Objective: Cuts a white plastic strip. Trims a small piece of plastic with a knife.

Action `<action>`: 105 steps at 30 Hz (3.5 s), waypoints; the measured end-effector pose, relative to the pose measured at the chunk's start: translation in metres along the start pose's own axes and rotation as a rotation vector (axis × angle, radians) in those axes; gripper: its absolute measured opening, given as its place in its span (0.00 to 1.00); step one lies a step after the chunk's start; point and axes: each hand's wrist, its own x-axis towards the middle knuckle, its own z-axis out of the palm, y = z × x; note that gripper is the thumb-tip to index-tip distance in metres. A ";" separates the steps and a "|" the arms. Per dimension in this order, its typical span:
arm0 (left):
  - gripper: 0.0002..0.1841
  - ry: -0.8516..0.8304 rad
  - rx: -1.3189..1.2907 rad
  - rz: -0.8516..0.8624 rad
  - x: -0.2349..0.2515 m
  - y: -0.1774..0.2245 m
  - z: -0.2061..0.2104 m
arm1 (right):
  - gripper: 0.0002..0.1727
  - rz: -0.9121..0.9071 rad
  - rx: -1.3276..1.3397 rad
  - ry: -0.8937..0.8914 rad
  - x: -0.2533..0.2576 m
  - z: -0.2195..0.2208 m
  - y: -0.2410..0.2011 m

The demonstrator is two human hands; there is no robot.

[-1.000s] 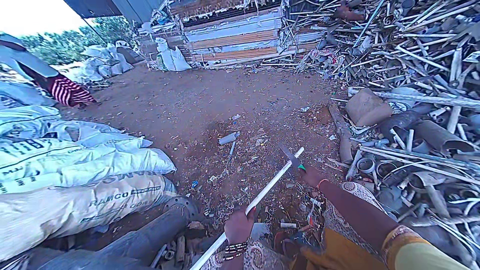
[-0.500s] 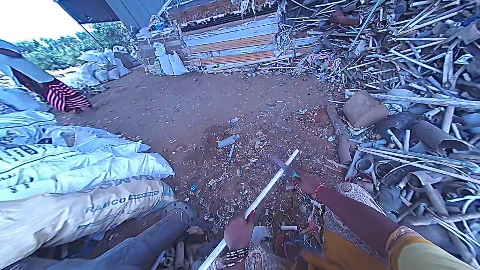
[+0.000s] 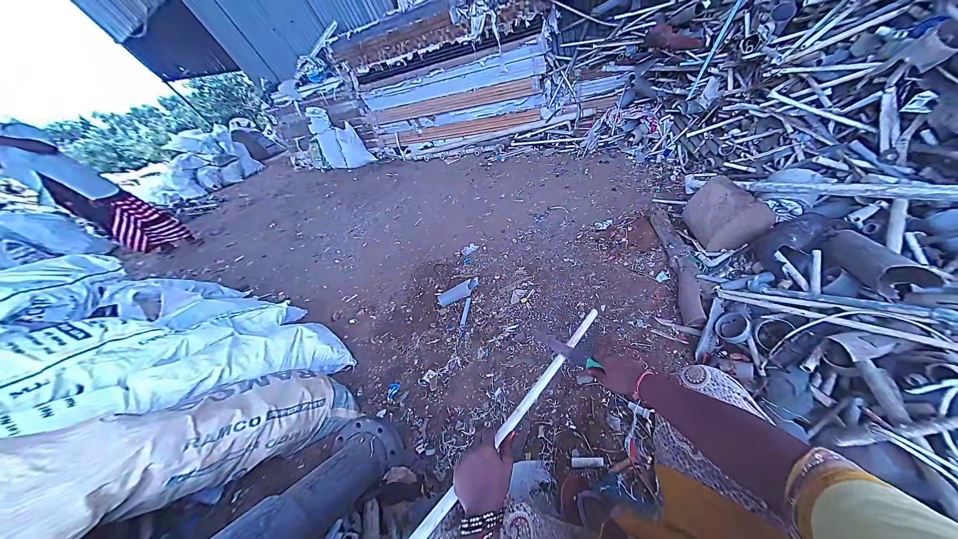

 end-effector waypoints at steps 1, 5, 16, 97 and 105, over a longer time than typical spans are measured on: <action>0.28 0.020 -0.005 0.018 -0.001 0.001 0.002 | 0.32 0.019 0.022 0.008 0.002 -0.001 0.002; 0.26 0.103 -0.040 0.049 -0.007 0.005 0.005 | 0.32 0.109 0.140 0.081 0.011 -0.004 0.006; 0.26 0.096 -0.061 -0.010 -0.004 -0.002 0.002 | 0.32 -0.053 0.048 0.014 0.007 0.006 -0.001; 0.26 0.084 -0.065 0.008 -0.006 -0.007 0.006 | 0.33 0.118 0.106 0.112 0.009 0.004 0.001; 0.24 0.191 -0.078 0.091 -0.008 -0.007 0.013 | 0.33 0.130 0.157 0.081 0.012 0.008 0.003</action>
